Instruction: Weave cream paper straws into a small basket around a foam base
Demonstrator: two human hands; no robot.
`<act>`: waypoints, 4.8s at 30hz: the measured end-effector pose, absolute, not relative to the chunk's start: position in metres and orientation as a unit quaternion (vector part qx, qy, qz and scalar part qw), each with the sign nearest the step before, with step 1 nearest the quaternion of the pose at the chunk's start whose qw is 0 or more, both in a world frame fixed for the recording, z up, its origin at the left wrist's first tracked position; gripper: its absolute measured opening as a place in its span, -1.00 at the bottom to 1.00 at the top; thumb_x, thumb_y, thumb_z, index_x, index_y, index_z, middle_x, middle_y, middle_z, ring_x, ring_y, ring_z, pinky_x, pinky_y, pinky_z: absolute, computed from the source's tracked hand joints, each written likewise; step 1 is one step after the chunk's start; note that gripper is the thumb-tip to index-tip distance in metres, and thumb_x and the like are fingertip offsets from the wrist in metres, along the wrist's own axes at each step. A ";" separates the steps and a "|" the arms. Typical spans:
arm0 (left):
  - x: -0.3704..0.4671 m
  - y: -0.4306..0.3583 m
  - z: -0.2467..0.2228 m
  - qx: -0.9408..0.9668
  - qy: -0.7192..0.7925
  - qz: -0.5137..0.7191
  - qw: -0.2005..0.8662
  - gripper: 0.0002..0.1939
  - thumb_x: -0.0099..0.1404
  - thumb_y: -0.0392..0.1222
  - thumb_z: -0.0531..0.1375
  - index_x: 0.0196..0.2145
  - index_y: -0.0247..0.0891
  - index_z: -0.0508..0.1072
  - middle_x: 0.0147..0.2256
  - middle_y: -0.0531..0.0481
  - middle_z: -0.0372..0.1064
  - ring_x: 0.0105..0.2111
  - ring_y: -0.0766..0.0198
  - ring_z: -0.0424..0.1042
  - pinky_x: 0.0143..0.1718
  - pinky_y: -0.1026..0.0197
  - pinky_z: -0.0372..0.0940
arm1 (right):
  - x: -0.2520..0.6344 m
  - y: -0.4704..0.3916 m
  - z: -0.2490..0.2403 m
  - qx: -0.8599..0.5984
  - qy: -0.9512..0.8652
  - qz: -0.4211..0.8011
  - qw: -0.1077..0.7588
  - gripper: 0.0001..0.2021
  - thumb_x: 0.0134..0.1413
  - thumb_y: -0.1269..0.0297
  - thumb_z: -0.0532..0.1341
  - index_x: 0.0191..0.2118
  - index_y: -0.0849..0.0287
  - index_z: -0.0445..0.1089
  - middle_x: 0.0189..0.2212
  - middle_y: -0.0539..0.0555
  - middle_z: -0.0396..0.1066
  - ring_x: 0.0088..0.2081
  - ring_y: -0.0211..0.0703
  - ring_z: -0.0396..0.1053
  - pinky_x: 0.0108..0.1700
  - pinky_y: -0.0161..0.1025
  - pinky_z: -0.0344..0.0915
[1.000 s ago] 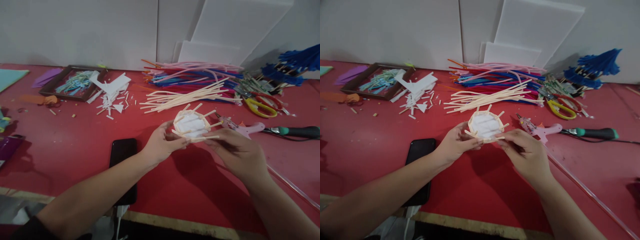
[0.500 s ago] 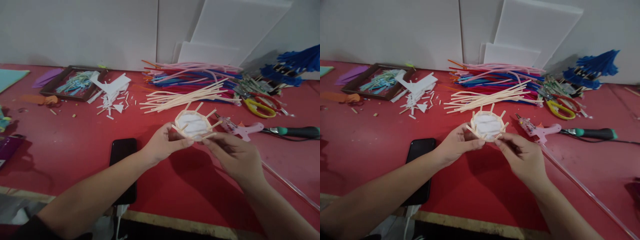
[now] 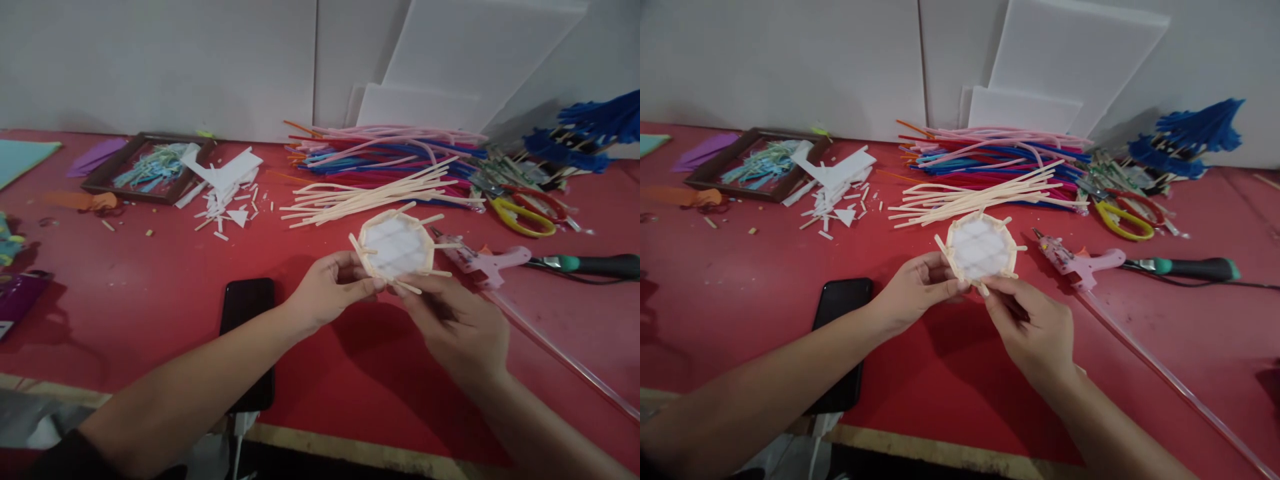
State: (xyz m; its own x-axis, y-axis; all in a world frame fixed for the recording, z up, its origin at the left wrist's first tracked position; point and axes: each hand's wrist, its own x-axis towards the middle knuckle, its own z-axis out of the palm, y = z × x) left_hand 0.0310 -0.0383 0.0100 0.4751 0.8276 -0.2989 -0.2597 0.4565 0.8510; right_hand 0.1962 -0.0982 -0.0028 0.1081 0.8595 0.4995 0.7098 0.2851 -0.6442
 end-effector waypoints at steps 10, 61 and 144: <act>0.034 -0.036 0.002 0.427 0.377 0.322 0.756 -0.64 -0.11 -0.13 0.47 -0.37 -0.32 0.52 -0.43 0.01 0.48 -0.40 0.33 0.46 -0.23 0.21 0.39 | 0.199 -0.095 -0.011 -0.553 -0.694 0.056 0.458 -0.87 0.15 0.27 0.20 -0.25 0.05 0.52 -0.37 -0.01 0.61 -0.40 -0.14 0.57 -0.44 -0.32 0.49; 0.025 -0.037 0.000 0.487 0.374 0.316 0.723 -0.41 -0.06 0.23 0.39 -0.26 -0.35 0.52 -0.38 -0.09 0.55 -0.37 0.31 0.52 -0.21 0.26 0.38 | 0.196 -0.088 -0.008 -0.464 -0.762 -0.048 0.449 -0.83 0.24 0.40 0.13 -0.22 0.18 0.48 -0.39 0.07 0.58 -0.38 -0.27 0.56 -0.31 -0.43 0.48; 0.024 -0.040 0.012 0.432 0.354 0.287 0.778 -0.55 0.10 0.04 0.37 -0.13 -0.29 0.53 -0.15 -0.17 0.57 -0.13 0.16 0.54 -0.05 0.14 0.35 | 0.196 -0.088 -0.003 -0.480 -0.744 0.016 0.464 -0.87 0.15 0.47 0.19 -0.26 0.17 0.49 -0.44 0.04 0.54 -0.46 -0.30 0.50 -0.44 -0.42 0.41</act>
